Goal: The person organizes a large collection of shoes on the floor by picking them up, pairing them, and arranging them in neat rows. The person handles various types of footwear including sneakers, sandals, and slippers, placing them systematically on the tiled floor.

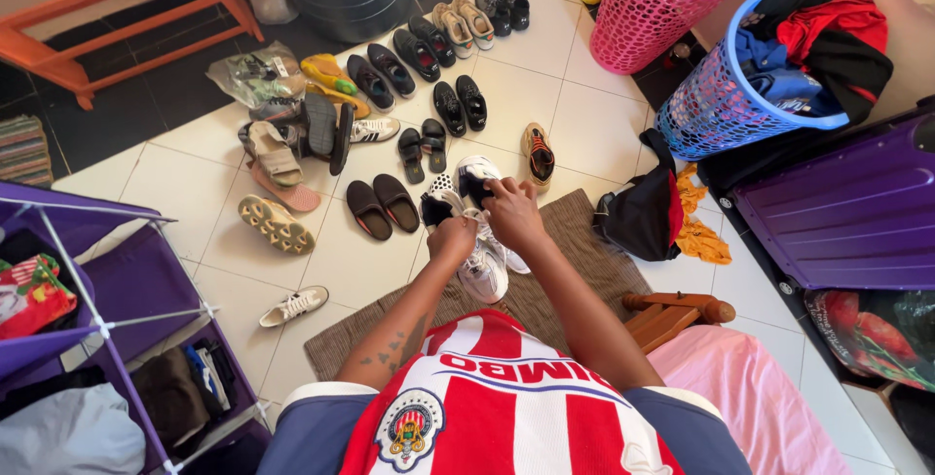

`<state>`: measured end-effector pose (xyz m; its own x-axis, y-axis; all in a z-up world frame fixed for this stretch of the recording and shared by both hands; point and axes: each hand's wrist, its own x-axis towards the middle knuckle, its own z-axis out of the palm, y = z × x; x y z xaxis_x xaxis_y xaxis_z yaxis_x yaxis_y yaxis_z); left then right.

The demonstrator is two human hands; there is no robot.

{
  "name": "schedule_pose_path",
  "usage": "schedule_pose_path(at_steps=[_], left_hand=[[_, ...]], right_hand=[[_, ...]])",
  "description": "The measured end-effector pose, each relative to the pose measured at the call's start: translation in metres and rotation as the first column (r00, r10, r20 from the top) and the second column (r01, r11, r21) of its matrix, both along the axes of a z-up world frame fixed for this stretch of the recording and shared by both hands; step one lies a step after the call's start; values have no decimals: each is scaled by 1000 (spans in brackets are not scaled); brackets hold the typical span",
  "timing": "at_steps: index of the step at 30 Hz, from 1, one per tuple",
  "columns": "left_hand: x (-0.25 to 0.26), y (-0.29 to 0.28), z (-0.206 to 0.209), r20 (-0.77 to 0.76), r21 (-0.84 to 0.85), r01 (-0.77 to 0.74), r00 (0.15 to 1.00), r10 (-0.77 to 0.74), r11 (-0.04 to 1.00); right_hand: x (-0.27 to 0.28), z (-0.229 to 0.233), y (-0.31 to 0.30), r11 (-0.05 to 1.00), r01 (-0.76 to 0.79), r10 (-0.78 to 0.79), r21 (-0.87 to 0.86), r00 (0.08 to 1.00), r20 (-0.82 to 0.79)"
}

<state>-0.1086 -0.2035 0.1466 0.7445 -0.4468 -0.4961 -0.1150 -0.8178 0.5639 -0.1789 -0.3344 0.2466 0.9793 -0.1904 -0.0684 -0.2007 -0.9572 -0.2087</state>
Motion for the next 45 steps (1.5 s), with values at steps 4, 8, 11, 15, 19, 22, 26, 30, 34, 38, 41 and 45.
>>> schedule_pose_path(at_steps=[4, 8, 11, 15, 19, 22, 26, 30, 34, 38, 41, 45], left_hand=[[-3, 8, -5, 149, 0, 80, 986, -79, 997], [6, 13, 8, 249, -23, 205, 949, -193, 978], [2, 12, 31, 269, 16, 202, 943, -198, 979], [-4, 8, 46, 295, -30, 123, 949, -108, 992], [4, 14, 19, 490, -89, 267, 850, -191, 960], [4, 20, 9, 543, -69, 371, 793, -277, 926], [2, 31, 17, 637, -71, 518, 681, -361, 852], [3, 32, 35, 619, -43, 666, 603, -504, 744], [2, 30, 47, 567, -108, 731, 602, -562, 674], [-7, 31, 42, 611, -186, 690, 639, -468, 700], [-5, 34, 31, 552, -113, 495, 752, -360, 862], [15, 39, 3, 442, -103, 260, 877, -190, 960]], right_hand=[[0, 4, 22, 999, 2, -5, 36, 997, 76], [-8, -2, 40, 990, 97, -116, 100, 973, 201], [-9, -18, 40, 992, 129, -126, -8, 981, 149], [-8, -43, 32, 991, 133, -134, 15, 986, 99], [-14, -62, 44, 975, 144, -160, 171, 984, 83], [-10, -88, 47, 953, 196, -195, 229, 980, -30], [-16, -154, 32, 699, 265, -244, 665, 961, -128], [-16, -199, 32, 235, 324, -313, 917, 918, -244], [-22, -205, 37, -232, 447, -403, 864, 764, -503], [-26, -206, 27, -494, 434, -457, 753, 607, -650], [-40, -206, 29, -639, 212, -505, 739, 609, -612], [-54, -204, 23, -513, 189, -599, 837, 619, -507]])
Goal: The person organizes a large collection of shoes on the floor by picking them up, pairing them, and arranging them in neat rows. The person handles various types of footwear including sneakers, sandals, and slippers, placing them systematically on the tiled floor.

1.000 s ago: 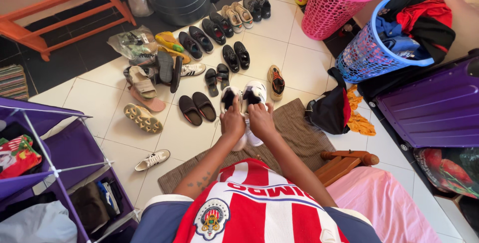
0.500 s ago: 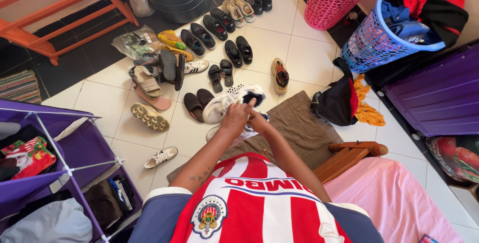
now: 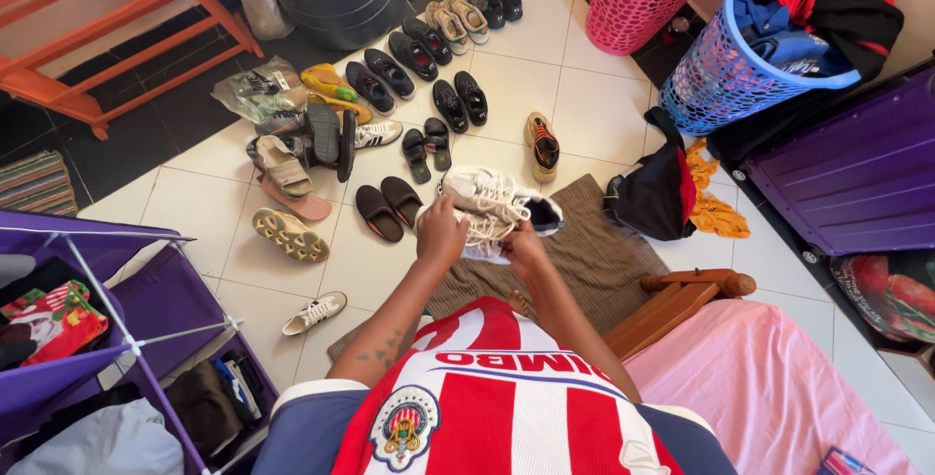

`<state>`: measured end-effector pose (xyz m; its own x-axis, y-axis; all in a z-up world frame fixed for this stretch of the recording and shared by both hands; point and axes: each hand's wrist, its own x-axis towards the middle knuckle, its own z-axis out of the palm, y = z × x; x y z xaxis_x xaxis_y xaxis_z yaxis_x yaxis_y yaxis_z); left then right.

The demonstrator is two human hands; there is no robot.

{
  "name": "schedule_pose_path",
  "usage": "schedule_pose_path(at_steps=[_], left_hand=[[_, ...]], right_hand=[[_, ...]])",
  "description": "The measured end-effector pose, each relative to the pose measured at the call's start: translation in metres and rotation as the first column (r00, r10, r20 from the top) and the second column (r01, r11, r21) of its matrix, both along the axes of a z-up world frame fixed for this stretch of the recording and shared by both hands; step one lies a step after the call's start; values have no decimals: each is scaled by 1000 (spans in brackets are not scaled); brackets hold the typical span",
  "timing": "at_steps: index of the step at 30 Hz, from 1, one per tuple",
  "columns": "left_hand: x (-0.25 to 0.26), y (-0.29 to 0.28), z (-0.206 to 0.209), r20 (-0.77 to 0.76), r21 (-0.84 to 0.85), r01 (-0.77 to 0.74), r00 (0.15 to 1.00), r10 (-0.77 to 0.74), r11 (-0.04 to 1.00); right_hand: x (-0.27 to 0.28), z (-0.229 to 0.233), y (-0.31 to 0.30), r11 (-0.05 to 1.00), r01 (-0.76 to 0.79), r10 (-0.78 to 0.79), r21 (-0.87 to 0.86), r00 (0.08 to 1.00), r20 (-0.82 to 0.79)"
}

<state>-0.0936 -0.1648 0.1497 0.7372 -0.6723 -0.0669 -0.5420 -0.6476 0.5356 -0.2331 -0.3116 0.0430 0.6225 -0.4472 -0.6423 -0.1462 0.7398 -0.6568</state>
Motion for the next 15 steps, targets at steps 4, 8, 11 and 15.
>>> schedule_pose_path(at_steps=[4, 8, 11, 15], left_hand=[[10, -4, -4, -125, -196, -267, 961, 246, 943], [11, -5, 27, 21, -222, -335, 937, 348, 916], [14, -9, 45, -105, -50, -383, 920, 377, 922], [12, -11, 35, -100, -115, -422, 906, 412, 899]], right_hand=[[-10, 5, -5, 1000, 9, -9, -8, 995, 97], [-16, 8, -5, 999, 33, -28, -25, 982, 187], [-18, 11, -3, 1000, 19, -18, -4, 974, 226], [-18, 31, -1, 999, 27, -18, -47, 984, 178]])
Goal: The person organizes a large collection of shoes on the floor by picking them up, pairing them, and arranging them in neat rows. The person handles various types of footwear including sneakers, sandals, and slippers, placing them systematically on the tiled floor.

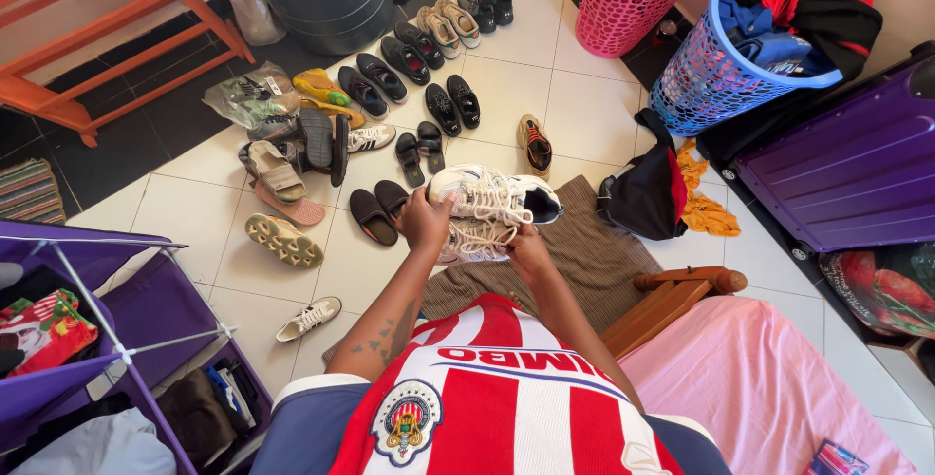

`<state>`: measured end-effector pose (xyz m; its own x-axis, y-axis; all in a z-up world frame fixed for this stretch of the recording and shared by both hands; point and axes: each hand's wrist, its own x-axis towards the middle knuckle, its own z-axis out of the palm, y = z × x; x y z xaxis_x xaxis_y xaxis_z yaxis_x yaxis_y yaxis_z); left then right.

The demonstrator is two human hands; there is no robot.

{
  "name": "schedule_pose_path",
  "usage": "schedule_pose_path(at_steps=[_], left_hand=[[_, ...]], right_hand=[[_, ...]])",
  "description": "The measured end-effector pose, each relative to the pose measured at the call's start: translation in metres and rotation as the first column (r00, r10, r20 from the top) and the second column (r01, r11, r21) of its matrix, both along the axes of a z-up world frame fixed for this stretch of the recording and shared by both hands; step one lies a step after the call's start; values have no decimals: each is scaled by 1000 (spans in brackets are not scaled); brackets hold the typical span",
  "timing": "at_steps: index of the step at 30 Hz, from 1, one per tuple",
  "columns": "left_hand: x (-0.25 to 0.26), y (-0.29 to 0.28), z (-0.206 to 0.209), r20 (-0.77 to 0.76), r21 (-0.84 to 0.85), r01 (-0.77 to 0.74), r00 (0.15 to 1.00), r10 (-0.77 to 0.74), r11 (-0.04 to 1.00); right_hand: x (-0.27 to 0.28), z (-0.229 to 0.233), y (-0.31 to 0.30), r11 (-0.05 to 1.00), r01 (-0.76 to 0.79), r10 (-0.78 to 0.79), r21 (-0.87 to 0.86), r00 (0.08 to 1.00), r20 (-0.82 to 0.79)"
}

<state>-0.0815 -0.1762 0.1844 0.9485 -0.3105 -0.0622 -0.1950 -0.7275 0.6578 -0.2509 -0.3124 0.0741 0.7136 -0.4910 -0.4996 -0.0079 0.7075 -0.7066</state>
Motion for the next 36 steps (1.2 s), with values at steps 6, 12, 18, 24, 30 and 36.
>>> schedule_pose_path(at_steps=[6, 12, 18, 24, 30, 36], left_hand=[[-12, -4, -26, 153, -238, -27, 986, 65, 971], [-13, 6, -26, 99, -240, -136, 982, 164, 961], [-28, 8, -20, 122, -123, -130, 982, 145, 984], [-28, 8, -36, -131, -107, -193, 975, 179, 975], [-16, 1, -55, -262, -143, -237, 945, 194, 961], [-18, -7, -51, -389, -223, -165, 919, 68, 961]], right_hand=[[-2, 34, 2, 996, -70, 65, -51, 994, -91], [-9, 36, 0, 998, -64, 63, -14, 997, -48], [-11, 24, -4, 995, 27, -26, 96, 1000, -4], [-22, 37, -9, 998, 19, -21, 56, 1000, 22], [-24, 49, -10, 998, 11, -15, 66, 998, 60], [-33, 52, -16, 999, 11, -11, 42, 1000, 11]])
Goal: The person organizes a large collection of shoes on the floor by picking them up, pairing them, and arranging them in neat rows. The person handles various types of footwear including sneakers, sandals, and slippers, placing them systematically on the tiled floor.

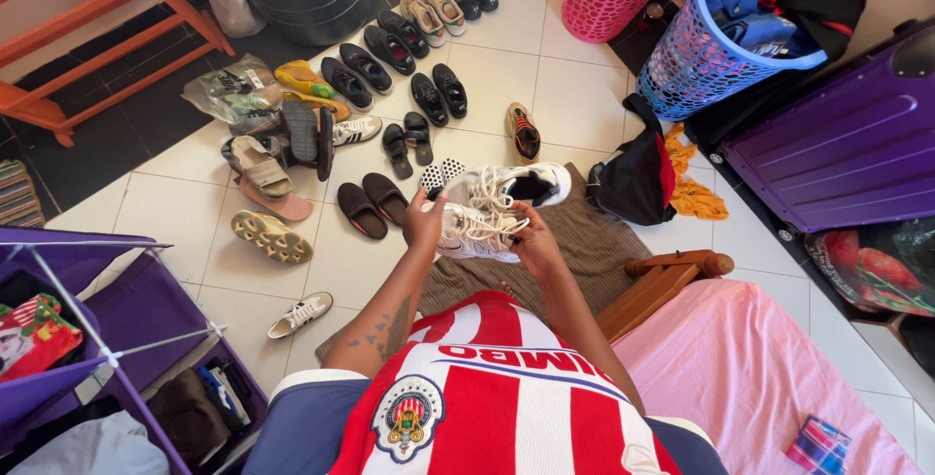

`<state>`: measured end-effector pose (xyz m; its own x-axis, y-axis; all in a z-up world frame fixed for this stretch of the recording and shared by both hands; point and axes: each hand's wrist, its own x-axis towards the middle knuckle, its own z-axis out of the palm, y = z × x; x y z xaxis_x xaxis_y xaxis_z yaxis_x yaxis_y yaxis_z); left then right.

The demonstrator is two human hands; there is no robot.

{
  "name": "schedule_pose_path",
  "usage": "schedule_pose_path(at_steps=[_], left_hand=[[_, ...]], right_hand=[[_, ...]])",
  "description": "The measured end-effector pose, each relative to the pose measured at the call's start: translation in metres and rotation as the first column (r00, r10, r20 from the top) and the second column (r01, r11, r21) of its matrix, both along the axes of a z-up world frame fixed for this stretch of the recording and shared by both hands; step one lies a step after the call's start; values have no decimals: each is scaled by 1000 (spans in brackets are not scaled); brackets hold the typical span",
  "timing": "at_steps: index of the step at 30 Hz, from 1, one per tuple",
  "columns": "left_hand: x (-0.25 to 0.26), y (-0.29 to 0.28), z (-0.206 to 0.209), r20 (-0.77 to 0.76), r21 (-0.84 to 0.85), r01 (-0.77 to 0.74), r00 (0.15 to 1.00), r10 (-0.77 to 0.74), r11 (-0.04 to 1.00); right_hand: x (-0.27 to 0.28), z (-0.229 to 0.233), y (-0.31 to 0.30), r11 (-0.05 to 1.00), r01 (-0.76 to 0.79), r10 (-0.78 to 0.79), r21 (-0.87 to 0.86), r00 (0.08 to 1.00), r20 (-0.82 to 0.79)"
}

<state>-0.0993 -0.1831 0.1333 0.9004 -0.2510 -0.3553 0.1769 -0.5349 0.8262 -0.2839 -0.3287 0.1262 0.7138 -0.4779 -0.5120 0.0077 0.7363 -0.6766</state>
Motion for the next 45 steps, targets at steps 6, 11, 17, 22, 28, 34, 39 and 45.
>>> schedule_pose_path(at_steps=[6, 11, 17, 22, 28, 34, 39, 45], left_hand=[[-27, -14, 59, 504, 482, 229, 717, -482, 846], [-39, -46, 90, 234, 510, 431, 763, -602, 744], [-23, -52, 50, 379, 554, 397, 662, -646, 732], [-31, -45, 31, 578, 523, 370, 507, -639, 768], [-35, -56, 27, 511, 530, 477, 480, -713, 701], [-28, -14, 55, 642, 360, 171, 668, -376, 917], [-24, 0, 48, 394, 461, 15, 892, -220, 887], [-32, -16, 3, 385, 5, 5, 923, -6, 1000]], right_hand=[[-4, 2, -5, 999, -26, 27, 20, 998, -50], [6, -3, 10, 998, -63, 63, 30, 998, -1], [21, -28, 33, 959, -129, 100, -252, 987, -123], [33, -59, 47, 585, -194, -4, -787, 970, -242], [47, -61, 50, 763, -41, -85, -645, 983, -162], [36, -51, 14, 944, 71, -125, -323, 981, -149], [22, -36, -8, 974, 223, -225, -39, 974, -34], [9, -28, -22, 980, 195, -196, 33, 980, 41]])
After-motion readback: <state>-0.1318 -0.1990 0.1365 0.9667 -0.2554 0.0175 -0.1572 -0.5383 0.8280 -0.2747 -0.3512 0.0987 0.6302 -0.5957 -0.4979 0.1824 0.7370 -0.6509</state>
